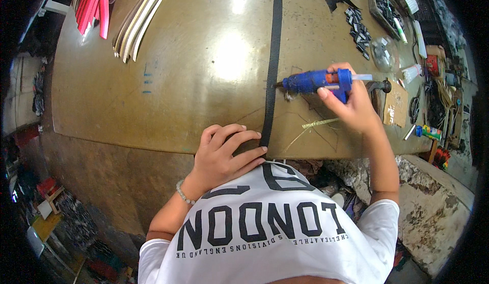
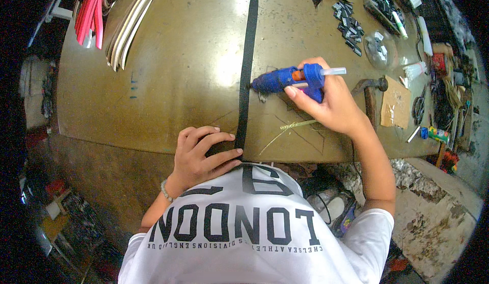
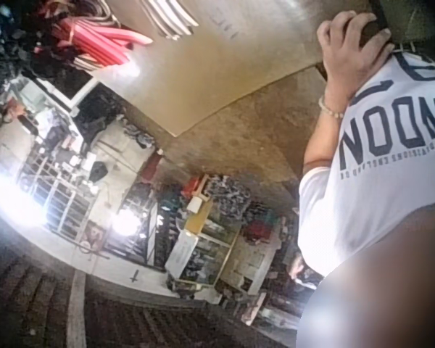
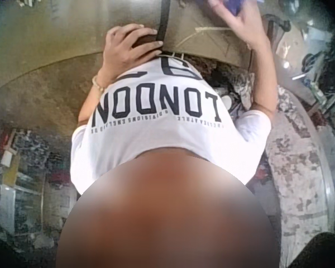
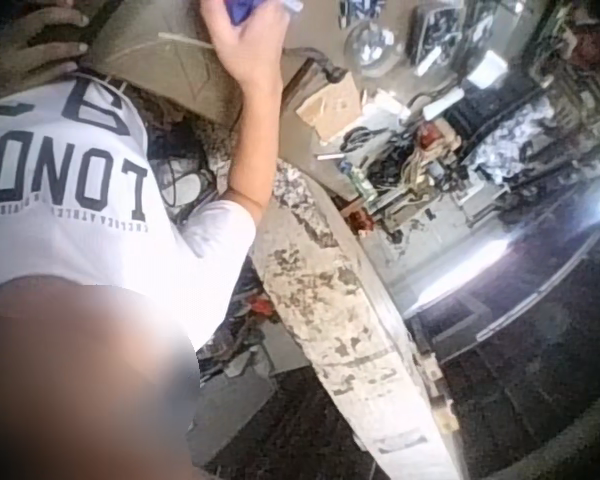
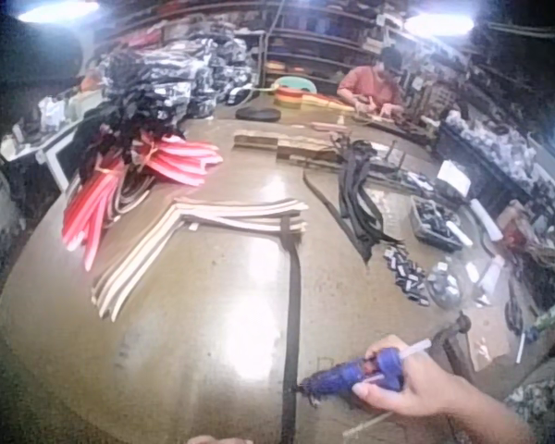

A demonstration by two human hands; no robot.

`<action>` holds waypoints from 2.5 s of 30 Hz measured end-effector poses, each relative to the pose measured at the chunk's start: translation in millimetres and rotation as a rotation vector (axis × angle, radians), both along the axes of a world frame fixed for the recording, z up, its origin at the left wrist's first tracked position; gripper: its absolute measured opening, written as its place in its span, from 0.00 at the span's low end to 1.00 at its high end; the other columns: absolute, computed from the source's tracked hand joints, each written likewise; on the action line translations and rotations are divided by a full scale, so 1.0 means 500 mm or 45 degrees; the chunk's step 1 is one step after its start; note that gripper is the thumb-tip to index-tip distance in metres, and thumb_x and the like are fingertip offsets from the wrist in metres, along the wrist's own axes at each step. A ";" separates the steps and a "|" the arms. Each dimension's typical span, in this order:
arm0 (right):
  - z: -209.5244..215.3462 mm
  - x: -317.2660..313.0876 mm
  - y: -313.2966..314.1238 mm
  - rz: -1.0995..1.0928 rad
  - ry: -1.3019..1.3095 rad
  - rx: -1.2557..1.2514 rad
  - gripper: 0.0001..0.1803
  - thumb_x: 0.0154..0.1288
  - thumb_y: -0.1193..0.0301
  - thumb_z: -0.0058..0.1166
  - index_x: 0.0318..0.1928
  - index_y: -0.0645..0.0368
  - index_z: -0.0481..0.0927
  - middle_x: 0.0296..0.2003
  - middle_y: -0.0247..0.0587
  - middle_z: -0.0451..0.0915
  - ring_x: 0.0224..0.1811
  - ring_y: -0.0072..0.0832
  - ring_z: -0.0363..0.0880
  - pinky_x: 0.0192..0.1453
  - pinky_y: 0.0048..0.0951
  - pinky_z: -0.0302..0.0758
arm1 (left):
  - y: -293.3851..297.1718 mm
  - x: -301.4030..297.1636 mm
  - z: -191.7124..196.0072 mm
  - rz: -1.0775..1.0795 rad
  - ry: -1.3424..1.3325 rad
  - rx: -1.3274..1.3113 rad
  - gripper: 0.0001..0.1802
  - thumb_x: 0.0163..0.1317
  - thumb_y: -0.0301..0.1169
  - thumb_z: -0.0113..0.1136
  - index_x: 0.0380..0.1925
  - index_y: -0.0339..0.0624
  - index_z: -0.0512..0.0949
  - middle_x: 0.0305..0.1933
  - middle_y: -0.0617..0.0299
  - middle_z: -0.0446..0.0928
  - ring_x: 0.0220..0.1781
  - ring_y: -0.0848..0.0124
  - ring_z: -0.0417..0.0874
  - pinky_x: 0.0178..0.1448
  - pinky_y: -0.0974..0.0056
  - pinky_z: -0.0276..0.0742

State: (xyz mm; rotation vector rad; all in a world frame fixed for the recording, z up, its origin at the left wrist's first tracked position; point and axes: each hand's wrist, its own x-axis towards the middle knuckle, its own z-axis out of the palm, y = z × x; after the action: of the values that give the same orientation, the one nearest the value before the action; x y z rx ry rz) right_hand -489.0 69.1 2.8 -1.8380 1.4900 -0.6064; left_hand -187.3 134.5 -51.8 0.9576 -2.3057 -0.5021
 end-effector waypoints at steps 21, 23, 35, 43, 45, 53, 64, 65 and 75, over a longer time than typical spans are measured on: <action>-0.034 -0.321 0.207 -1.458 0.272 -0.609 0.28 0.72 0.51 0.55 0.49 0.68 0.79 0.39 0.47 0.84 0.42 0.37 0.82 0.53 0.36 0.76 | -0.266 0.096 0.080 0.355 0.315 0.074 0.11 0.71 0.33 0.57 0.43 0.38 0.82 0.41 0.55 0.81 0.46 0.66 0.82 0.54 0.63 0.75; -0.065 -0.362 0.244 -1.560 0.492 -0.281 0.32 0.72 0.46 0.52 0.50 0.69 0.79 0.41 0.51 0.84 0.44 0.40 0.83 0.54 0.38 0.75 | -0.426 0.111 0.077 0.531 0.316 -0.250 0.16 0.71 0.37 0.56 0.48 0.35 0.82 0.45 0.52 0.82 0.48 0.64 0.82 0.56 0.63 0.75; 0.127 -0.140 0.316 -1.271 0.468 -0.269 0.23 0.74 0.61 0.54 0.59 0.68 0.77 0.45 0.51 0.85 0.47 0.33 0.84 0.54 0.32 0.76 | -0.632 0.121 0.019 0.838 -0.026 -0.401 0.19 0.58 0.40 0.70 0.41 0.35 0.85 0.43 0.47 0.84 0.49 0.54 0.84 0.55 0.56 0.77; 0.181 0.014 0.109 -0.597 0.435 -1.564 0.18 0.73 0.72 0.53 0.61 0.62 0.76 0.61 0.46 0.76 0.62 0.31 0.74 0.65 0.33 0.70 | -0.325 -0.051 0.349 0.113 0.247 -0.408 0.10 0.62 0.22 0.64 0.44 0.37 0.83 0.37 0.55 0.85 0.38 0.73 0.87 0.40 0.70 0.85; 0.195 0.058 0.048 -0.424 0.444 -1.708 0.20 0.74 0.71 0.52 0.63 0.61 0.74 0.65 0.47 0.72 0.69 0.34 0.69 0.71 0.36 0.65 | -0.279 -0.089 0.381 -0.098 0.406 -0.392 0.09 0.62 0.23 0.65 0.43 0.34 0.82 0.36 0.55 0.85 0.38 0.75 0.86 0.41 0.71 0.83; 0.083 0.146 0.045 -0.378 -0.630 -0.374 0.19 0.65 0.67 0.64 0.54 0.61 0.81 0.43 0.44 0.86 0.40 0.33 0.84 0.47 0.31 0.78 | -0.189 -0.069 0.252 0.035 0.428 0.360 0.10 0.64 0.31 0.66 0.39 0.34 0.82 0.31 0.58 0.82 0.33 0.74 0.82 0.38 0.69 0.77; -0.089 0.169 0.019 -0.412 -0.152 -0.304 0.14 0.62 0.69 0.64 0.45 0.63 0.82 0.39 0.51 0.84 0.40 0.42 0.84 0.46 0.35 0.78 | -0.215 -0.062 0.043 0.240 0.118 0.678 0.15 0.61 0.35 0.69 0.36 0.32 0.82 0.23 0.55 0.79 0.25 0.74 0.75 0.33 0.66 0.73; -0.087 0.169 0.018 -0.388 -0.162 -0.352 0.13 0.63 0.69 0.63 0.45 0.64 0.82 0.40 0.52 0.84 0.42 0.46 0.84 0.46 0.38 0.79 | -0.215 -0.061 0.044 0.236 0.129 0.668 0.15 0.61 0.35 0.69 0.36 0.32 0.82 0.23 0.54 0.79 0.25 0.74 0.76 0.33 0.66 0.74; -0.076 0.186 0.034 -0.319 0.265 -0.341 0.08 0.66 0.68 0.59 0.42 0.56 0.83 0.48 0.43 0.79 0.46 0.45 0.81 0.50 0.41 0.76 | -0.183 -0.082 0.047 0.340 -0.042 0.094 0.12 0.59 0.32 0.67 0.42 0.42 0.83 0.38 0.57 0.79 0.39 0.61 0.80 0.41 0.59 0.75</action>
State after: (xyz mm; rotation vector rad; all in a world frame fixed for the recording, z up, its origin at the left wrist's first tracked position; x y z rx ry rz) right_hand -396.2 86.0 -35.3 -1.9782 1.8723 -0.7857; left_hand -228.4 43.0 -28.2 1.2958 -2.1556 -0.4638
